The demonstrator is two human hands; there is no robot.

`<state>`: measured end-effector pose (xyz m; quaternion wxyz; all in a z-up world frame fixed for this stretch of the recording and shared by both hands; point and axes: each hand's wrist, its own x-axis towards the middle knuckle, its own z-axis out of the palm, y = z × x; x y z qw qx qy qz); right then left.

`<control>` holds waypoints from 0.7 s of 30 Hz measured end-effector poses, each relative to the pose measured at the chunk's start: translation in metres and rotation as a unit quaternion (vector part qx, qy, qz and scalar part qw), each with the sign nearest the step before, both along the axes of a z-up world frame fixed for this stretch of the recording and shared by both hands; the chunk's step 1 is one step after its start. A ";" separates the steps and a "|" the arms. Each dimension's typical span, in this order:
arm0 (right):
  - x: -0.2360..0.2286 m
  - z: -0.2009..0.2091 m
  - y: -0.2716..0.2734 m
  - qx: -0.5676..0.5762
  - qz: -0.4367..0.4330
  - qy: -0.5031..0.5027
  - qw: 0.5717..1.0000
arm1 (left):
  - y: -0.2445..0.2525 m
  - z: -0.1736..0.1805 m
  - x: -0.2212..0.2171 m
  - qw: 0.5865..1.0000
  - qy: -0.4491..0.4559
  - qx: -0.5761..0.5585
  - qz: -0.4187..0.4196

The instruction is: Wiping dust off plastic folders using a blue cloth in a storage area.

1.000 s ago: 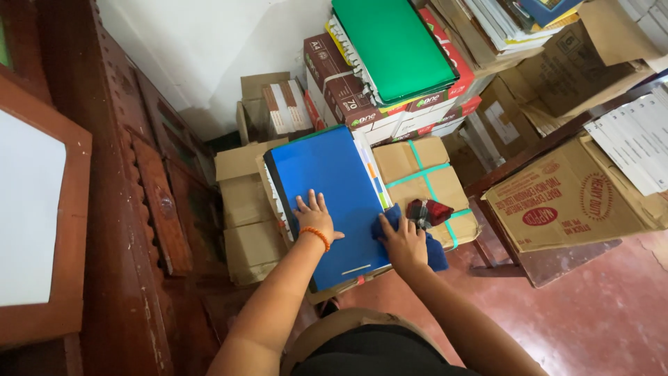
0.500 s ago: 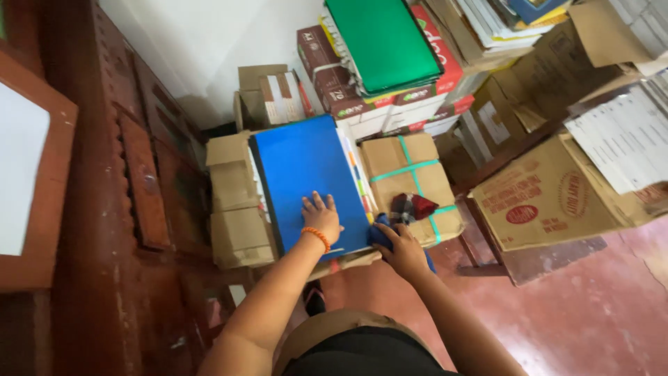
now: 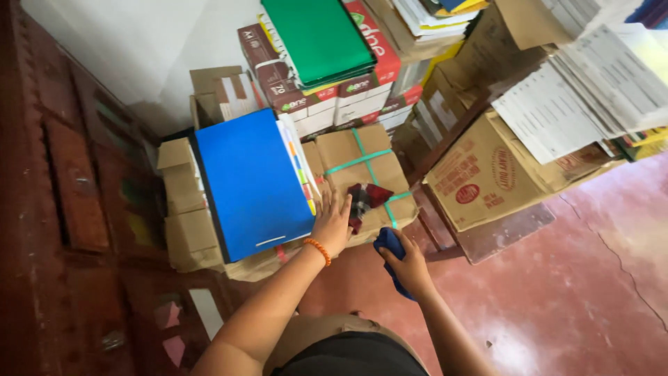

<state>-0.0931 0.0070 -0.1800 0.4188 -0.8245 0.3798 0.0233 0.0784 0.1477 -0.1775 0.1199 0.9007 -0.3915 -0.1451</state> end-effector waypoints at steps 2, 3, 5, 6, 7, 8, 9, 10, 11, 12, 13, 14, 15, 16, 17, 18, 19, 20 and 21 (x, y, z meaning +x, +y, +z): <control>-0.008 0.001 -0.007 0.001 -0.007 0.000 1.000 | -0.010 -0.004 -0.006 1.000 -0.002 -0.009 -0.008; -0.013 0.000 -0.010 0.002 -0.011 0.001 1.000 | -0.013 -0.007 -0.010 1.000 -0.003 -0.018 -0.014; -0.016 0.005 -0.013 0.025 -0.028 0.000 0.999 | -0.017 -0.006 -0.014 0.999 0.005 -0.031 -0.016; -0.018 0.008 -0.013 0.049 -0.044 0.000 0.998 | -0.017 -0.006 -0.016 0.999 0.014 -0.043 -0.017; -0.019 0.007 -0.015 0.050 -0.045 0.002 0.998 | -0.019 -0.007 -0.018 0.999 0.016 -0.042 -0.018; -0.018 0.007 -0.017 0.062 -0.058 -0.008 0.996 | -0.020 -0.009 -0.018 0.999 0.007 -0.053 -0.008; -0.017 0.007 -0.018 0.074 -0.070 -0.017 0.995 | -0.021 -0.010 -0.018 0.998 -0.001 -0.064 0.003; -0.014 0.011 -0.019 0.074 -0.072 -0.020 0.994 | -0.020 -0.010 -0.017 0.998 -0.004 -0.065 0.001; -0.011 0.014 -0.019 0.088 -0.086 -0.023 0.992 | -0.020 -0.009 -0.015 0.998 -0.009 -0.066 0.007; -0.008 0.018 -0.018 0.104 -0.101 -0.025 0.989 | -0.018 -0.010 -0.014 0.998 -0.012 -0.067 0.014; -0.001 0.014 -0.023 0.104 -0.103 -0.026 0.989 | -0.020 -0.003 -0.008 0.998 -0.013 -0.067 0.012; 0.005 0.009 -0.026 0.110 -0.109 -0.031 0.987 | -0.019 0.003 -0.003 0.998 0.009 -0.063 0.015; 0.011 0.004 -0.028 0.115 -0.116 -0.036 0.986 | -0.019 0.009 0.002 0.998 0.032 -0.060 0.018; 0.018 0.010 -0.026 0.117 -0.118 -0.037 0.985 | -0.019 0.012 0.010 0.998 0.030 -0.058 0.016; 0.026 0.017 -0.023 0.120 -0.111 -0.046 0.985 | -0.019 0.015 0.018 0.997 0.034 -0.060 0.019; 0.033 0.024 -0.022 0.122 -0.105 -0.055 0.985 | -0.020 0.018 0.027 0.997 0.037 -0.063 0.022; 0.039 0.023 -0.023 0.123 -0.109 -0.056 0.985 | -0.020 0.016 0.035 0.997 0.036 -0.062 0.019; 0.046 0.023 -0.027 0.122 -0.107 -0.054 0.985 | -0.021 0.014 0.044 0.997 0.019 -0.067 0.018; 0.054 0.022 -0.029 0.121 -0.106 -0.053 0.986 | -0.022 0.012 0.054 0.997 0.002 -0.072 0.018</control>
